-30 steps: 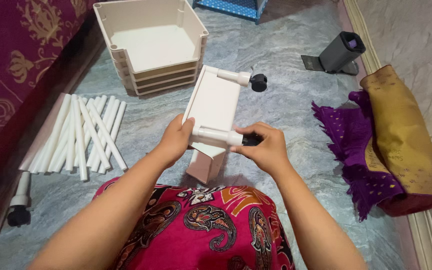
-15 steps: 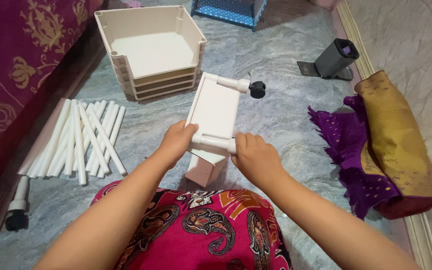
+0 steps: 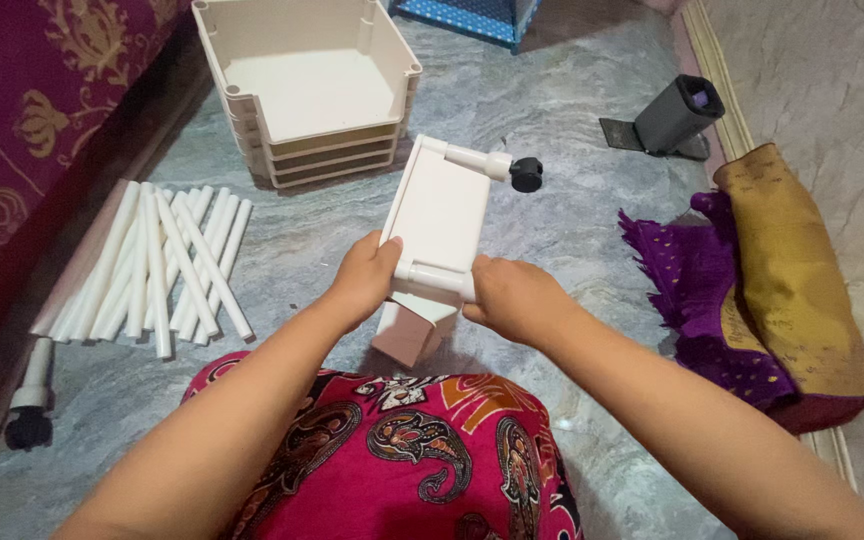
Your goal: The person assembles a blue polka-dotted shelving unit by inserting metal rods into the frame and securing the shelves. They then assemble a white plastic storage cart by attaching wheels and inserting white plastic rods into the base.
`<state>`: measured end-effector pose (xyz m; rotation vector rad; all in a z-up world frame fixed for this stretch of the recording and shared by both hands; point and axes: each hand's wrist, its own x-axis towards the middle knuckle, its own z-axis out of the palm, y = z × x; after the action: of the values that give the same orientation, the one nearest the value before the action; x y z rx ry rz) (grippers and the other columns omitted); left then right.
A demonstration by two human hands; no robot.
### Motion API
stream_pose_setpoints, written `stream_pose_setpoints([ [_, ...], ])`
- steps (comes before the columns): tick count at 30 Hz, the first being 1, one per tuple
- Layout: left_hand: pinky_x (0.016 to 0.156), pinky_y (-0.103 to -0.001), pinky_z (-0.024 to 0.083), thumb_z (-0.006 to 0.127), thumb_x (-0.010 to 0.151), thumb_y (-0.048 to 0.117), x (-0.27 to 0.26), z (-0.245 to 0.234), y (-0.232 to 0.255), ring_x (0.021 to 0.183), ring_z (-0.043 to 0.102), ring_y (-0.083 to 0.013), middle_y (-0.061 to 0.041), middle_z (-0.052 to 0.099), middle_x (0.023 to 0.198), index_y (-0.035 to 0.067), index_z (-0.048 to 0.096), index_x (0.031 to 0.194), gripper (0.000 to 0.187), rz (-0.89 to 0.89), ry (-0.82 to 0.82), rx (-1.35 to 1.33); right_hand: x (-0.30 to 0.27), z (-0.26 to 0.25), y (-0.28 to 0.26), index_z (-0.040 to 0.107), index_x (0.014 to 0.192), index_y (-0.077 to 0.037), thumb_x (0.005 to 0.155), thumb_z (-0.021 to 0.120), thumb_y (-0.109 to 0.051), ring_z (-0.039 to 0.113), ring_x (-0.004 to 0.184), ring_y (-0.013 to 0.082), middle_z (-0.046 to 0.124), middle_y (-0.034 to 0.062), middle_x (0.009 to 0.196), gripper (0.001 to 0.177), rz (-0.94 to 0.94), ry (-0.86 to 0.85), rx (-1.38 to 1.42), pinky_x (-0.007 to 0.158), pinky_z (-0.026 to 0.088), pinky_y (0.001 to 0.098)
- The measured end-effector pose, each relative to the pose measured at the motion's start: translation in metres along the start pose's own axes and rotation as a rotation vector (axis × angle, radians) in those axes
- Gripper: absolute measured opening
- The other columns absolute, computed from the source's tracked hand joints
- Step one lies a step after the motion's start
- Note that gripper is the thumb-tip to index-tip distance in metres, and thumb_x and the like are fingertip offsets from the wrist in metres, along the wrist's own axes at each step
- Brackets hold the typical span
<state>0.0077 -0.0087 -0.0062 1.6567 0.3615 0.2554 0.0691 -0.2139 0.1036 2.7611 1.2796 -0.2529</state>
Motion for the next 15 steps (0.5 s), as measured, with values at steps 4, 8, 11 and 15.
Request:
stream_pose_setpoints([
  [4, 0.080, -0.041, 0.052, 0.047, 0.100, 0.034, -0.002, -0.002, 0.003, 0.086, 0.067, -0.0264, -0.018, 0.072, 0.093, -0.004, 0.065, 0.106, 0.043, -0.003, -0.018, 0.033, 0.004, -0.011, 0.005, 0.064, 0.107, -0.001, 0.079, 0.079, -0.033, 0.069, 0.093, 0.0416, 0.072, 0.0230, 0.096, 0.045, -0.026, -0.097, 0.109, 0.082, 0.055, 0.0491],
  [8, 0.080, -0.041, 0.053, 0.049, 0.098, 0.035, 0.002, -0.007, 0.003, 0.087, 0.069, -0.0271, -0.017, 0.074, 0.096, -0.001, 0.068, 0.108, 0.042, -0.011, -0.028, 0.002, 0.002, -0.011, -0.001, 0.065, 0.108, -0.003, 0.078, 0.082, -0.033, 0.068, 0.095, 0.0412, 0.071, 0.0226, 0.099, 0.046, -0.022, 0.021, 0.170, 0.083, 0.054, 0.0493],
  [11, 0.081, -0.041, 0.052, 0.050, 0.098, 0.035, 0.004, -0.005, 0.001, 0.087, 0.070, -0.0291, -0.019, 0.074, 0.095, -0.001, 0.069, 0.106, 0.042, 0.004, 0.020, 0.063, -0.017, -0.005, -0.008, 0.062, 0.108, -0.005, 0.073, 0.085, -0.038, 0.069, 0.091, 0.0386, 0.072, 0.0167, 0.095, 0.053, 0.109, 0.230, 0.335, 0.075, 0.054, 0.0480],
  [15, 0.082, -0.043, 0.052, 0.051, 0.098, 0.035, 0.003, -0.003, -0.003, 0.088, 0.071, -0.0312, -0.020, 0.074, 0.094, -0.002, 0.069, 0.104, 0.042, -0.003, 0.014, 0.076, -0.030, 0.017, -0.004, 0.062, 0.108, -0.004, 0.073, 0.086, -0.037, 0.068, 0.087, 0.0382, 0.069, 0.0149, 0.096, 0.053, -0.103, 0.585, 0.196, 0.069, 0.055, 0.0470],
])
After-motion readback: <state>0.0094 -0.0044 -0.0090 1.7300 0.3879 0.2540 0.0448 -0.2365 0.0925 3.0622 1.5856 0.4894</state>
